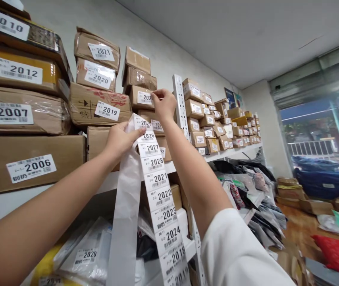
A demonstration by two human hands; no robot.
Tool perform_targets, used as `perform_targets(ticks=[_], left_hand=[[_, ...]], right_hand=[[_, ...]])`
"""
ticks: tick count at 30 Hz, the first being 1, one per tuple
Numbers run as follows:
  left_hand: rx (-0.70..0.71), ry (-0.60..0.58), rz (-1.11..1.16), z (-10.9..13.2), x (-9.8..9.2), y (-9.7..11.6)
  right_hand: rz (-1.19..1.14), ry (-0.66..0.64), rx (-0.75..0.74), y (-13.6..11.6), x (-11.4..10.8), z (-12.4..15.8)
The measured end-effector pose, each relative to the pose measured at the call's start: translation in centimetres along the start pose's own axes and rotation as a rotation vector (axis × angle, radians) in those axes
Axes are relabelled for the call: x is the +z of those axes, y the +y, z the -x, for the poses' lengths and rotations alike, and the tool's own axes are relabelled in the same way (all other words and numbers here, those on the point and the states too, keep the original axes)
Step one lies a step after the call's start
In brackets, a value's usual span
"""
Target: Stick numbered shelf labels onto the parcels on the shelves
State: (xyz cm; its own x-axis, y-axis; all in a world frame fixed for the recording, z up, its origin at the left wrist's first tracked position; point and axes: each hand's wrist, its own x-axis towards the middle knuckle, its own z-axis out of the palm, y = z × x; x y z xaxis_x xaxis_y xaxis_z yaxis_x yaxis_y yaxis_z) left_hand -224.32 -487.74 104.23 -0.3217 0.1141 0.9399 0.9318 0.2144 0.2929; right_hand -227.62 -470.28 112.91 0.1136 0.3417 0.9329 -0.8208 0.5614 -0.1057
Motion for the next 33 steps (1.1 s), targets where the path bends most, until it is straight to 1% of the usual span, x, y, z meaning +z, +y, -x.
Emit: perform_targets(ticks=[2,4,7,9,11,13,14,16,17,18,19,21,22,23,25,28,31,33], left_hand=[[0.038,-0.004,0.041,0.6,-0.7,-0.3],[0.064,-0.007,0.07,1.0,-1.3,-0.5],[0.069,-0.017,0.07,1.5,-1.9,-0.5],[0.069,-0.02,0.052,1.7,-2.1,-0.4],[0.083,-0.027,0.051,1.9,-2.1,-0.3],[0.114,-0.048,0.081,2.0,-2.0,-0.1],[0.128,-0.067,0.107,2.0,-2.0,-0.1],[0.139,-0.107,0.154,1.9,-1.9,0.0],[0.131,-0.118,0.175,1.8,-1.8,0.0],[0.113,-0.119,0.2,1.8,-1.7,0.0],[0.089,-0.109,0.231,1.8,-1.6,0.0],[0.027,-0.071,0.305,1.8,-1.3,0.2],[-0.004,-0.055,0.345,1.9,-1.1,0.3],[-0.028,-0.046,0.38,1.9,-0.8,0.5],[-0.039,-0.018,0.445,1.9,-0.3,0.9],[-0.025,0.055,0.486,1.6,0.4,1.2],[-0.014,0.129,0.391,0.9,0.5,1.1],[0.029,0.198,0.282,0.5,0.5,0.9]], right_hand=[[0.109,-0.011,-0.041,0.7,0.4,-1.4],[0.183,-0.036,-0.096,1.3,0.8,-2.1],[0.239,-0.038,-0.17,1.6,0.8,-2.2],[0.267,-0.034,-0.179,1.5,0.4,-2.1],[0.278,-0.092,-0.166,1.0,-0.3,-1.9],[0.266,-0.189,-0.153,0.2,-1.3,-1.5],[0.247,-0.219,-0.149,-0.3,-1.8,-1.1],[0.166,-0.225,-0.135,-1.6,-2.9,0.0],[0.099,-0.232,-0.119,-2.4,-3.5,0.7],[0.019,-0.266,-0.095,-3.2,-4.0,1.7],[-0.064,-0.333,-0.061,-3.9,-4.6,2.7],[-0.21,-0.515,0.021,-5.2,-5.5,4.8],[-0.265,-0.584,0.061,-5.6,-5.8,5.7],[-0.31,-0.621,0.098,-5.8,-5.9,6.6],[-0.372,-0.611,0.161,-5.8,-5.9,7.8],[-0.411,-0.521,0.222,-5.6,-5.6,8.4],[-0.406,-0.443,0.22,-5.8,-5.2,8.5],[-0.382,-0.398,0.198,-6.0,-4.8,8.6]])
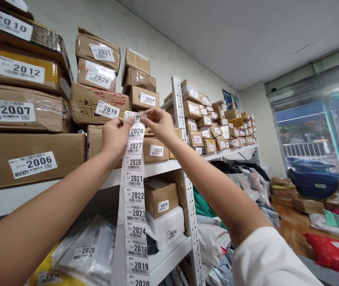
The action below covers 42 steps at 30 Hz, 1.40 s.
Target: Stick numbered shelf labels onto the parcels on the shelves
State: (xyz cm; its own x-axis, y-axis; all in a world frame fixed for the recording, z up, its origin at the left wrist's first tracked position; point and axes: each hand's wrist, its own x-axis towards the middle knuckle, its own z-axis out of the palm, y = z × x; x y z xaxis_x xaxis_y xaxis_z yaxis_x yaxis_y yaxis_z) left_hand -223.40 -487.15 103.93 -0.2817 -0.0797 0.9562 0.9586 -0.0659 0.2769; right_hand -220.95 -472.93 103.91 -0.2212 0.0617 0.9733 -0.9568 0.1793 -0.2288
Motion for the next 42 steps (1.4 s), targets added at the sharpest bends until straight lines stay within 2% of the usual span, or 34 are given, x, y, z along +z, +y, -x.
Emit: perform_targets(ticks=[3,6,8,10,13,15,17,20,23,27,28,29,31,33,35,37,39,41,42], left_hand=[[0.054,0.055,-0.045,-0.2,-0.2,-0.1],[0.023,-0.04,0.005,0.5,-0.7,0.0],[0.003,-0.094,-0.045,1.3,-1.3,0.0],[-0.012,-0.105,-0.086,2.3,-2.0,-0.1],[-0.032,-0.132,-0.023,3.6,-3.1,0.0],[-0.046,-0.173,0.017,4.2,-3.8,0.2],[-0.068,-0.218,0.016,4.6,-4.5,0.4],[-0.115,-0.261,-0.022,5.0,-5.5,0.2],[-0.156,-0.27,-0.036,5.2,-6.4,-0.3],[-0.162,-0.258,-0.033,5.5,-6.9,-0.5],[-0.158,-0.256,-0.037,5.5,-6.9,-0.5],[-0.153,-0.254,-0.04,5.5,-6.9,-0.4],[-0.145,-0.254,-0.036,5.6,-6.9,-0.1],[-0.141,-0.26,-0.023,5.5,-7.1,0.1],[-0.14,-0.27,-0.021,5.5,-7.3,0.2],[-0.133,-0.261,-0.024,5.4,-7.6,0.3],[-0.113,-0.231,-0.017,5.2,-7.8,0.4],[-0.072,-0.193,-0.005,4.8,-7.8,0.5],[-0.044,-0.179,-0.001,4.5,-7.7,0.6]], right_hand=[[0.048,0.048,-0.064,0.2,0.8,-0.3],[0.122,0.103,-0.134,0.7,1.0,-2.1],[0.201,0.19,-0.193,1.2,0.7,-4.8],[0.318,0.289,-0.274,1.8,0.1,-8.7],[0.549,0.372,-0.381,3.1,-0.7,-15.3],[0.64,0.413,-0.389,4.2,-1.0,-19.0],[0.693,0.45,-0.348,5.3,-1.0,-21.5],[0.751,0.46,-0.288,6.7,-1.1,-23.0],[0.748,0.445,-0.343,7.3,-1.3,-22.9],[0.702,0.653,-0.336,5.7,-0.9,-21.9],[0.711,0.666,-0.35,5.0,-0.6,-21.5],[0.734,0.627,-0.383,4.3,-0.3,-21.1],[0.799,0.426,-0.444,3.2,0.2,-20.2],[0.834,0.25,-0.407,2.6,0.7,-19.3],[0.83,0.21,-0.311,2.2,0.9,-18.1],[0.793,0.257,-0.245,1.7,1.0,-16.3],[0.693,0.281,-0.246,0.6,1.3,-13.7],[0.527,0.186,-0.283,-0.9,1.8,-10.3],[0.435,0.082,-0.285,-1.6,2.1,-8.5]])
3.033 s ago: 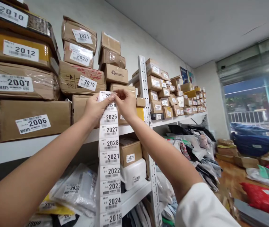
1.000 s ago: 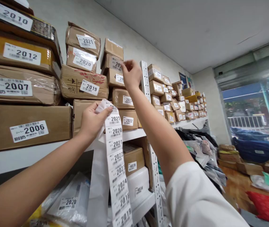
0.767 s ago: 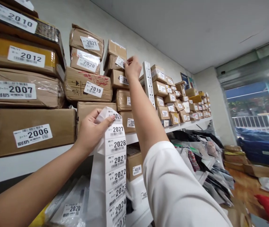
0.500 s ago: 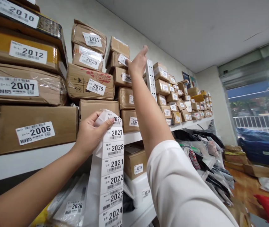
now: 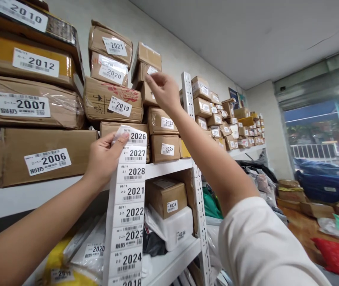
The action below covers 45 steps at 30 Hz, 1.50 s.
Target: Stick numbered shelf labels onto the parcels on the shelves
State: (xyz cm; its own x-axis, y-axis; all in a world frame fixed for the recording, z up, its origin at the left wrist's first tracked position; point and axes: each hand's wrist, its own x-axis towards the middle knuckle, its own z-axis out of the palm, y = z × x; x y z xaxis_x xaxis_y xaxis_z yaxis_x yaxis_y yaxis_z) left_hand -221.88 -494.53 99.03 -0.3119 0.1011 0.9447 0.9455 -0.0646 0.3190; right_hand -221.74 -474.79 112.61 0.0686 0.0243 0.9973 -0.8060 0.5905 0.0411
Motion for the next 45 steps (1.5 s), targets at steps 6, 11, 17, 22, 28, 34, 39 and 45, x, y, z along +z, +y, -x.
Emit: perform_targets(ticks=[6,11,17,22,28,34,39,45], left_hand=[[0.093,0.032,0.039,-1.6,1.1,0.2],[0.111,0.122,0.044,-2.0,2.7,0.3],[0.073,0.116,0.057,-2.6,4.1,0.1],[0.112,0.221,-0.114,-2.8,4.5,-0.7],[0.025,0.17,-0.066,-1.8,4.5,-1.3],[0.083,0.112,-0.276,-0.1,3.6,-2.6],[0.26,-0.021,-0.456,1.6,3.1,-4.4],[0.461,-0.049,-0.423,1.6,2.2,-6.0]], right_hand=[[-0.396,-0.384,0.11,-3.2,-0.4,7.0],[-0.512,-0.39,0.279,-2.2,-1.0,8.4],[-0.557,-0.195,0.343,-1.3,-1.2,9.4],[-0.522,-0.11,0.286,-1.1,-0.7,10.3],[-0.373,-0.108,0.147,-0.7,-0.5,9.7],[-0.178,0.128,-0.028,1.3,-0.8,5.9],[-0.026,0.448,-0.077,4.2,-0.1,-4.1],[0.334,0.44,0.069,6.8,2.6,-14.7]])
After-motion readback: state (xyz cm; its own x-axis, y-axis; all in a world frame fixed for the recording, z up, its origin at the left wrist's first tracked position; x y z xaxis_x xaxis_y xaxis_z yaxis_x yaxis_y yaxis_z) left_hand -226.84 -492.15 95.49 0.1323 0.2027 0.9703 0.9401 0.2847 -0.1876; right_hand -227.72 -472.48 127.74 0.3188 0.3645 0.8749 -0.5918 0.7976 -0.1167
